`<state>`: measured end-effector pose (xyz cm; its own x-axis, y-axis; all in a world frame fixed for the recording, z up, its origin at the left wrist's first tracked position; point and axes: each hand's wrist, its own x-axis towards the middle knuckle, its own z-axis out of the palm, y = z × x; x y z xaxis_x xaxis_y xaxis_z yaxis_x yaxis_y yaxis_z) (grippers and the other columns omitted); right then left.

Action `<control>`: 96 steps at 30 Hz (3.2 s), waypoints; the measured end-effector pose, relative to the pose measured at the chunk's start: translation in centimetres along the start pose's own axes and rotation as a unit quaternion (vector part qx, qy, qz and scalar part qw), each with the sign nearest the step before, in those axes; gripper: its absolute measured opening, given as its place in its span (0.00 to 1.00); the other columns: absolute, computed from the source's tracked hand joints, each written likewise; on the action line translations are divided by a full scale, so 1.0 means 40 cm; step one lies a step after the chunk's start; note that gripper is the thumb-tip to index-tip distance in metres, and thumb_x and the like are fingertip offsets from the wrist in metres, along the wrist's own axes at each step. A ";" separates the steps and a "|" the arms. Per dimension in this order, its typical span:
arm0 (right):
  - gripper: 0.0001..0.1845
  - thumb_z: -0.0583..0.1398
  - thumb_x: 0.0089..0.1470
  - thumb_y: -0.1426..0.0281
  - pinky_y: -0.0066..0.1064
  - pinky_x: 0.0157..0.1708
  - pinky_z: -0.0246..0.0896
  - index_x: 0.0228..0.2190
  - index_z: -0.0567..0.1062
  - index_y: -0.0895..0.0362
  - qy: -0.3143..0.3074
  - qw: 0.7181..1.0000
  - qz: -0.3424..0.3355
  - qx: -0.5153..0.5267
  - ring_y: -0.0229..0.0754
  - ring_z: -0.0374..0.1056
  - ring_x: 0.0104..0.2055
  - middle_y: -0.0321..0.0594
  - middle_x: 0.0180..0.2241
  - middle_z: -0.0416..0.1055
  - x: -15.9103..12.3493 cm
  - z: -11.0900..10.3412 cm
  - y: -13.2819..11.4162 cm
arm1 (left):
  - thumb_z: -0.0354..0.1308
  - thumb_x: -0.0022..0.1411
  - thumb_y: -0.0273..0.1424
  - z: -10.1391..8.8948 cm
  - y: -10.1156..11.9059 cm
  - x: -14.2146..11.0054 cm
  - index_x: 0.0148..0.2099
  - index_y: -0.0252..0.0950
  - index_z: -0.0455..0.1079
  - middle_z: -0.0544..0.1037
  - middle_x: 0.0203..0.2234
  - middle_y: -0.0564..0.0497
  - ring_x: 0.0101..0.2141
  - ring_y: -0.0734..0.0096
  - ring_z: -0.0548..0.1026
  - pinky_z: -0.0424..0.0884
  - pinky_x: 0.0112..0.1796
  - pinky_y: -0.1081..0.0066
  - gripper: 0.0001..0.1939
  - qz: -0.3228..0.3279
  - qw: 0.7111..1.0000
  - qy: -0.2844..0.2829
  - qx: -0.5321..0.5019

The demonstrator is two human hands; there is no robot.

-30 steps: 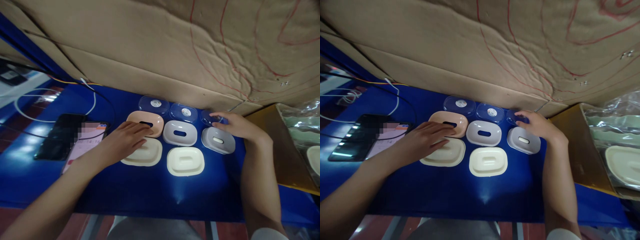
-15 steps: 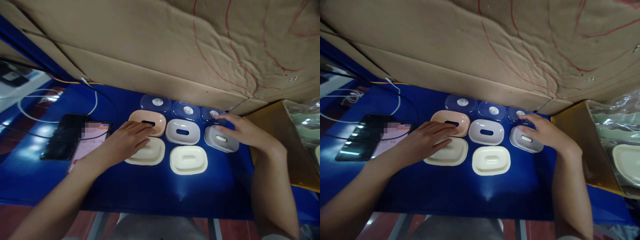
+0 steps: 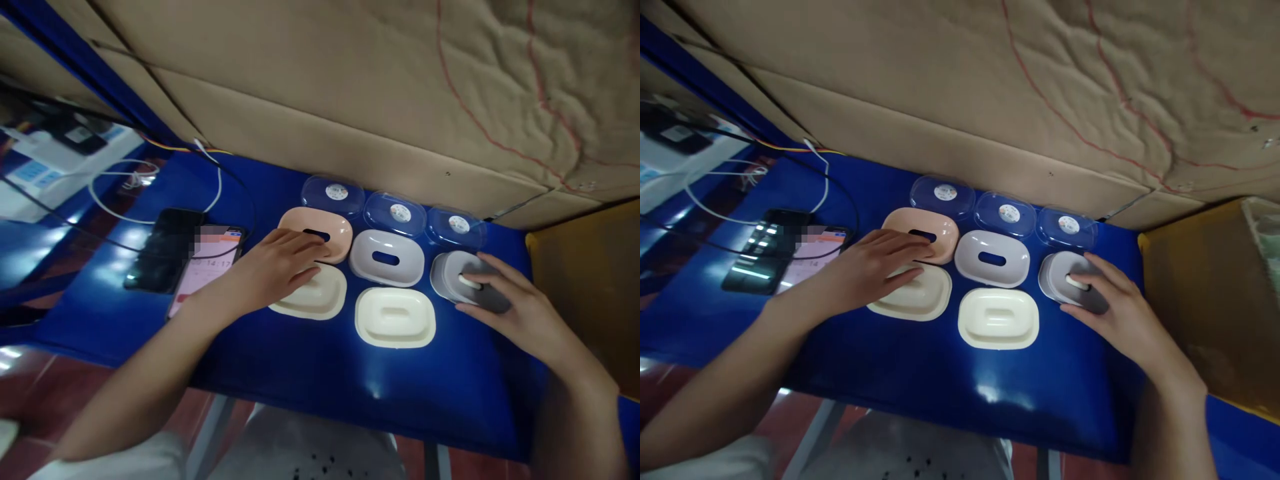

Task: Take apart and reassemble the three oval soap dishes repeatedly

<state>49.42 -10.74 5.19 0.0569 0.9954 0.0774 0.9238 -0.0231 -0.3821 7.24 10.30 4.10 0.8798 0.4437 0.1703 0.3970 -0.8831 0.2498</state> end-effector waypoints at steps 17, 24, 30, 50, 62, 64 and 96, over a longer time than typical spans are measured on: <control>0.27 0.67 0.63 0.55 0.64 0.70 0.55 0.60 0.73 0.46 0.131 0.987 -0.004 -0.089 0.66 0.59 0.73 0.52 0.73 0.60 0.070 0.018 -0.015 | 0.52 0.79 0.36 0.015 -0.009 0.003 0.62 0.39 0.75 0.81 0.57 0.43 0.58 0.49 0.79 0.73 0.59 0.50 0.17 0.016 0.999 0.024 -0.018; 0.24 0.66 0.64 0.57 0.62 0.70 0.53 0.59 0.73 0.46 0.022 0.999 -0.034 -0.034 0.63 0.57 0.75 0.50 0.73 0.60 0.057 0.013 -0.026 | 0.52 0.78 0.35 0.016 -0.014 -0.001 0.63 0.42 0.74 0.80 0.59 0.44 0.60 0.51 0.77 0.71 0.61 0.51 0.18 0.011 0.999 0.017 -0.035; 0.22 0.64 0.65 0.58 0.62 0.68 0.55 0.59 0.73 0.45 -0.023 0.998 -0.047 -0.037 0.63 0.58 0.75 0.50 0.72 0.63 0.041 0.026 -0.043 | 0.49 0.79 0.31 0.017 -0.017 -0.004 0.62 0.42 0.74 0.80 0.59 0.45 0.59 0.52 0.78 0.72 0.60 0.51 0.17 0.016 1.000 0.011 -0.018; 0.10 0.64 0.65 0.61 0.53 0.46 0.72 0.46 0.71 0.48 -0.144 0.984 0.018 -0.104 0.58 0.78 0.48 0.42 0.46 0.80 -0.102 -0.010 -0.145 | 0.58 0.78 0.34 0.062 0.233 -0.008 0.55 0.40 0.76 0.81 0.59 0.44 0.63 0.56 0.75 0.61 0.70 0.43 0.09 0.227 0.973 0.005 0.049; 0.16 0.64 0.65 0.63 0.56 0.54 0.73 0.54 0.74 0.47 -0.119 0.989 -0.005 -0.086 0.58 0.77 0.56 0.44 0.56 0.79 -0.113 -0.010 -0.178 | 0.60 0.73 0.23 0.041 0.169 -0.006 0.48 0.37 0.77 0.82 0.56 0.41 0.58 0.56 0.80 0.56 0.72 0.44 0.07 0.194 0.981 0.013 -0.020; 0.13 0.62 0.68 0.61 0.54 0.54 0.72 0.53 0.75 0.46 -0.121 0.990 -0.017 -0.069 0.57 0.77 0.56 0.44 0.56 0.79 -0.096 -0.022 -0.188 | 0.59 0.75 0.26 0.039 0.162 -0.004 0.46 0.38 0.77 0.83 0.55 0.43 0.57 0.58 0.81 0.55 0.73 0.45 0.05 0.186 0.982 0.017 -0.032; 0.37 0.59 0.71 0.52 0.62 0.69 0.50 0.73 0.57 0.47 0.013 0.989 -0.128 -0.070 0.64 0.58 0.74 0.55 0.73 0.61 0.101 0.101 -0.181 | 0.66 0.68 0.51 0.011 0.010 0.014 0.77 0.41 0.56 0.61 0.74 0.32 0.70 0.35 0.64 0.56 0.64 0.39 0.44 -0.186 0.981 0.046 0.038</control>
<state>41.43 -6.19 4.56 -0.1777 0.9674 0.1802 0.9523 0.2153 -0.2165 8.01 10.13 3.88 0.6446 0.7461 0.1668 0.7074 -0.6648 0.2401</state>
